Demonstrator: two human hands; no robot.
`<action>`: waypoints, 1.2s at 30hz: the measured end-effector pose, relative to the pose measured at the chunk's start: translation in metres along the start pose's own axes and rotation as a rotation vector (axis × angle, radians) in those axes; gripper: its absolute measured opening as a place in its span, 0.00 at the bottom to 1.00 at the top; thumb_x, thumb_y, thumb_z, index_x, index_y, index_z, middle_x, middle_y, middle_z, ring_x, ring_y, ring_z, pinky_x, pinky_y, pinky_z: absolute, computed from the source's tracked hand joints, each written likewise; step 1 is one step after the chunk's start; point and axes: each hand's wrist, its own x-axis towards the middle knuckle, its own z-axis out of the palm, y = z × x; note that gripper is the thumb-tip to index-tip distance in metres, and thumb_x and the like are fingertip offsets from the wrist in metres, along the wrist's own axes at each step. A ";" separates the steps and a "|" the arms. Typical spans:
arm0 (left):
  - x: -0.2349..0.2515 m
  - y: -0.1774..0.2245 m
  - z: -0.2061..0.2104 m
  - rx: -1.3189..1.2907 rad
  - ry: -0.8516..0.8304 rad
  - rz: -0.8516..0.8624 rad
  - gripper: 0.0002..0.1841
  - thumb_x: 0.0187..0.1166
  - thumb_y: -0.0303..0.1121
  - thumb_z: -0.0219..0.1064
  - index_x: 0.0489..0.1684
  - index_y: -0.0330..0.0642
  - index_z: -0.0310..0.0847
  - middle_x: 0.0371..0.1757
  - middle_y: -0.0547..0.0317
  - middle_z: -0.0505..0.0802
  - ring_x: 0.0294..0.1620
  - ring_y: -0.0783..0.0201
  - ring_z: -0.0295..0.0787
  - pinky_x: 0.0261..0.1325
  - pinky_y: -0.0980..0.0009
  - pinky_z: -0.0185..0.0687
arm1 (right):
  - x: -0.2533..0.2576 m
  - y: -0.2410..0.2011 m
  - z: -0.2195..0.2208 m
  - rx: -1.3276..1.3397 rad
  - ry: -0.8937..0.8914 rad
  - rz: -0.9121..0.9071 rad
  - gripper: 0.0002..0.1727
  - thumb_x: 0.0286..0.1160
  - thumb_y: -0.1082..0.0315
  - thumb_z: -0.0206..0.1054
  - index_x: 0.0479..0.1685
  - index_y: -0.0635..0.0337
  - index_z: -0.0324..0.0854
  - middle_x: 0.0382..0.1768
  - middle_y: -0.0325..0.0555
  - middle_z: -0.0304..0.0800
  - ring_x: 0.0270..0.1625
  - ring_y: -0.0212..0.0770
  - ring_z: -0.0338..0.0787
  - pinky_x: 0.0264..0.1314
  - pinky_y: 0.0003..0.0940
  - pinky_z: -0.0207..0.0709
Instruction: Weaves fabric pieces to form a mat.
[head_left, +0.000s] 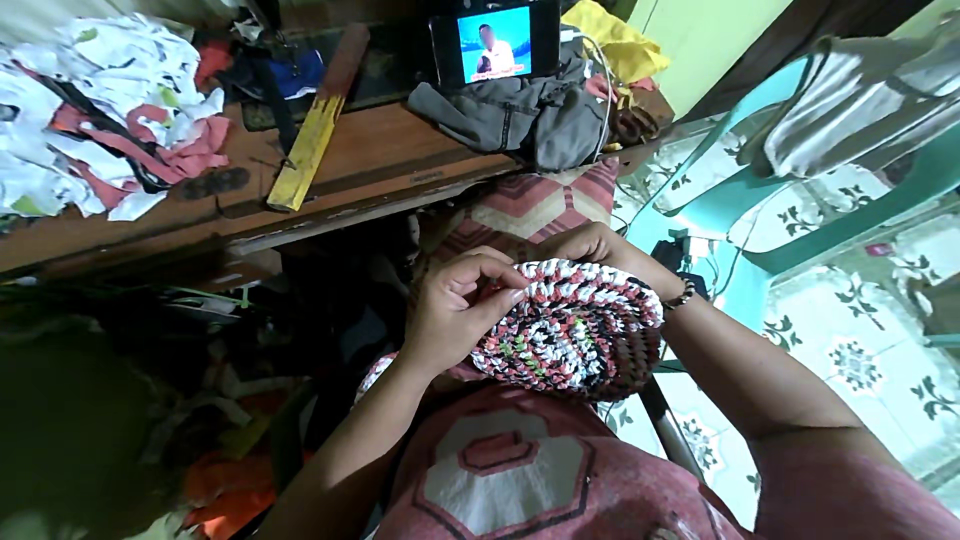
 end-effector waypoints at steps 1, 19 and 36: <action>0.000 0.000 0.000 -0.005 -0.003 -0.004 0.06 0.69 0.18 0.74 0.39 0.37 0.90 0.49 0.57 0.91 0.45 0.68 0.90 0.45 0.75 0.91 | 0.000 -0.001 0.001 -0.014 -0.006 -0.009 0.09 0.75 0.78 0.62 0.34 0.65 0.89 0.42 0.36 0.93 0.48 0.22 0.88 0.54 0.22 0.83; 0.001 -0.001 0.003 -0.259 0.009 -0.243 0.08 0.68 0.17 0.72 0.38 0.40 0.88 0.43 0.58 0.91 0.35 0.71 0.86 0.38 0.76 0.87 | 0.002 0.012 0.004 0.058 0.022 -0.053 0.05 0.74 0.75 0.67 0.38 0.64 0.88 0.43 0.38 0.92 0.48 0.25 0.88 0.53 0.24 0.83; 0.001 -0.003 0.003 -0.271 0.043 -0.211 0.08 0.67 0.19 0.72 0.36 0.44 0.89 0.46 0.61 0.91 0.42 0.71 0.87 0.44 0.75 0.88 | 0.005 0.005 -0.001 0.141 0.010 0.080 0.04 0.78 0.72 0.65 0.43 0.60 0.85 0.46 0.38 0.88 0.50 0.28 0.87 0.53 0.25 0.83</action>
